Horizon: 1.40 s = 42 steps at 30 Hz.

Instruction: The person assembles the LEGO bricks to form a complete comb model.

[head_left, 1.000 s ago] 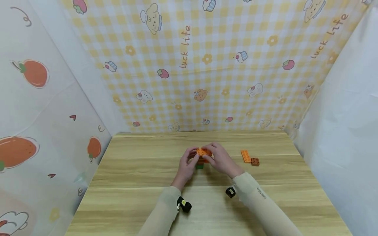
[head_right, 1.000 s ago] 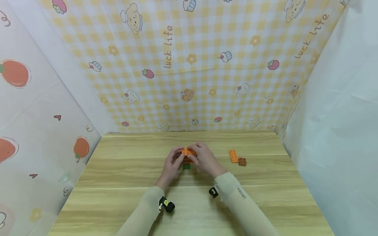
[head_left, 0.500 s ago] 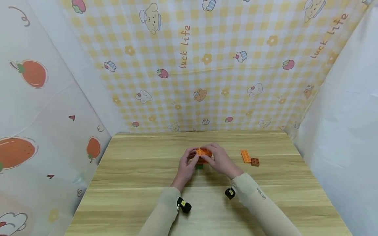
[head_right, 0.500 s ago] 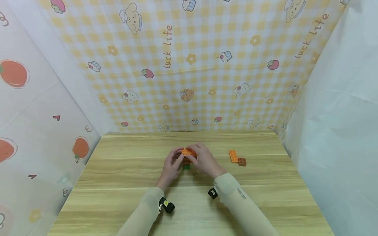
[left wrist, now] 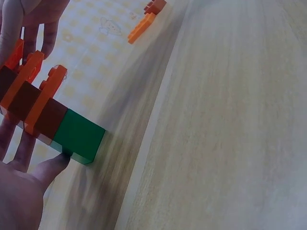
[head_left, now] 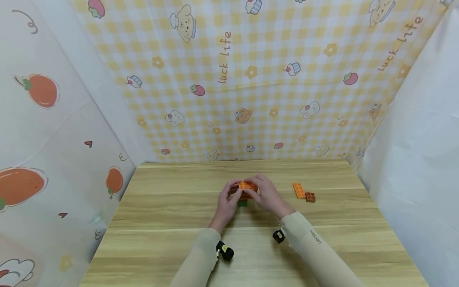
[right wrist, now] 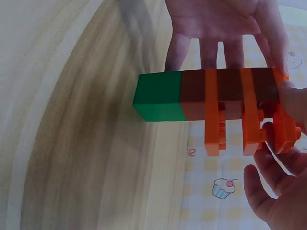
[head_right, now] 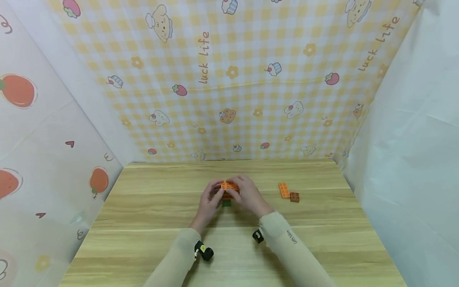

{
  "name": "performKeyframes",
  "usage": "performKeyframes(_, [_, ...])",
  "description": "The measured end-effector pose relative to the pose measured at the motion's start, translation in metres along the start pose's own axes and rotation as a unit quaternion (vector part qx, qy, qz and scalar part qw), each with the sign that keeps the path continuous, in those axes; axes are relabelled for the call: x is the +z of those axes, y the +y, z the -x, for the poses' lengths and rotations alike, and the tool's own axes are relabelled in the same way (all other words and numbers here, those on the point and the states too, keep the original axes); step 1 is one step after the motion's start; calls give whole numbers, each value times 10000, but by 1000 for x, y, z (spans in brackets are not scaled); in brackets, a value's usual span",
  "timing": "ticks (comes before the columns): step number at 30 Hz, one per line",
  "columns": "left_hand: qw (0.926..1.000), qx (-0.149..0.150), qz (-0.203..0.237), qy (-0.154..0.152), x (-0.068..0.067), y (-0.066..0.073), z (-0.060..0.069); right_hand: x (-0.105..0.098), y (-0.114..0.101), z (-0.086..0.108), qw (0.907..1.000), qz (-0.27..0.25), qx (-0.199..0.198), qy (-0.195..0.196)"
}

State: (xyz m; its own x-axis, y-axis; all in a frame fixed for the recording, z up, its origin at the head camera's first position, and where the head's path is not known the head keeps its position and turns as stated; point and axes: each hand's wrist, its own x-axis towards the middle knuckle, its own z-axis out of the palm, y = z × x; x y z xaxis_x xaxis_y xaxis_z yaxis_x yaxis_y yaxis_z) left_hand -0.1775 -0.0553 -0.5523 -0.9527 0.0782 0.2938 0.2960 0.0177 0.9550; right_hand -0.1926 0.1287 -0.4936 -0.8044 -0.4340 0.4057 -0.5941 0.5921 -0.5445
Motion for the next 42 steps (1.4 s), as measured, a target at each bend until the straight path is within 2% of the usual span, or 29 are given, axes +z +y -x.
performKeyframes(6, [9997,50,156,179,7,27,5,1,0,1,9996,-146,245,-27])
performKeyframes(13, [9995,113,143,245,8,26,4,2,-1,1,9993,-242,266,93])
performKeyframes(29, [9996,105,56,272,6,24,4,4,7,1,9992,-318,250,58])
performKeyframes(38, [9998,-6,-28,215,6,22,6,1,5,4,9994,-1,306,-155])
performKeyframes(42, [9997,8,-80,226,7,16,6,-6,1,8,9993,126,303,-154])
